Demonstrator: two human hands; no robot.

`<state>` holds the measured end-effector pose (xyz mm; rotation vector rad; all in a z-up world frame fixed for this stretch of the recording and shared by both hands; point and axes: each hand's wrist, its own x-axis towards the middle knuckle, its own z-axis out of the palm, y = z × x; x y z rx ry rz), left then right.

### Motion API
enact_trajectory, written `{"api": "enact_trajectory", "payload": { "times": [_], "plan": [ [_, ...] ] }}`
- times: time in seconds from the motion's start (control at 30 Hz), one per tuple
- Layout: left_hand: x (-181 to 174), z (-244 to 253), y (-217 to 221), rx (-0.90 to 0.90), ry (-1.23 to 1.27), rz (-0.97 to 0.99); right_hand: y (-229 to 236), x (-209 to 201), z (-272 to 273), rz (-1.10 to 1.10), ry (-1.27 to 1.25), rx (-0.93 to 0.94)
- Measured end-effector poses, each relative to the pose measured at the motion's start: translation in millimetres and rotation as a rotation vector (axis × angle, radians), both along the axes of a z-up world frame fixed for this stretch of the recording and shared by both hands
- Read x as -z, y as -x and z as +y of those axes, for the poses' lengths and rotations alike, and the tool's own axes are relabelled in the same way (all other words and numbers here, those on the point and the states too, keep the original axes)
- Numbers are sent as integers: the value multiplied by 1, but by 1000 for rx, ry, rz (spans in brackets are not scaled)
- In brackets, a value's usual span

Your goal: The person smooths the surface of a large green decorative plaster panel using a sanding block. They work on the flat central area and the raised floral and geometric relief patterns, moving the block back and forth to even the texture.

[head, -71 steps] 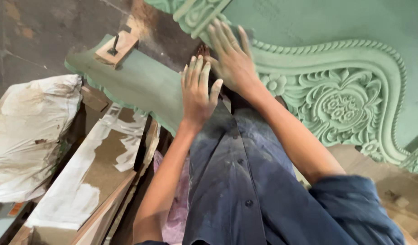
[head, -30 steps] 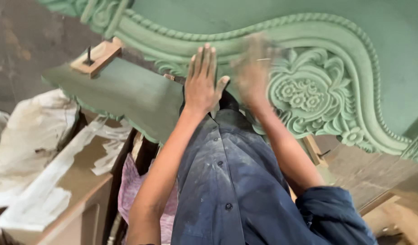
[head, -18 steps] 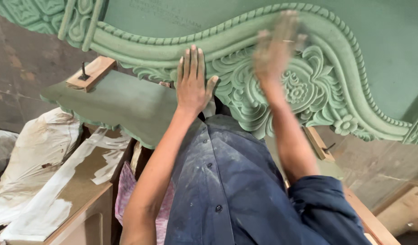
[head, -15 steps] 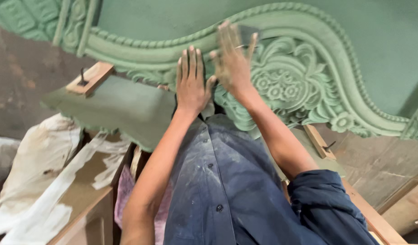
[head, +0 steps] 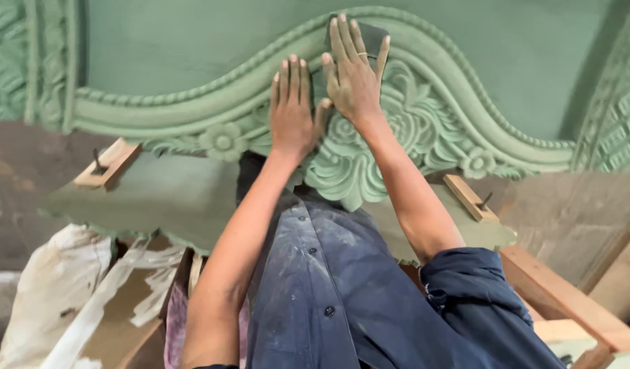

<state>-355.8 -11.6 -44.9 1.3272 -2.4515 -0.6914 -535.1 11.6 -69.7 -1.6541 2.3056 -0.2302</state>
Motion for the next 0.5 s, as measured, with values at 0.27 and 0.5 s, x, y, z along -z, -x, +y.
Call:
{"api": "enact_trajectory", "payload": {
  "times": [0.27,0.5],
  "plan": [
    [0,-23,62,219,20,24,40,-12,32,60,106,579],
    [4,-28,64,311,91,-15,65,-10,54,75,41,272]
  ]
}}
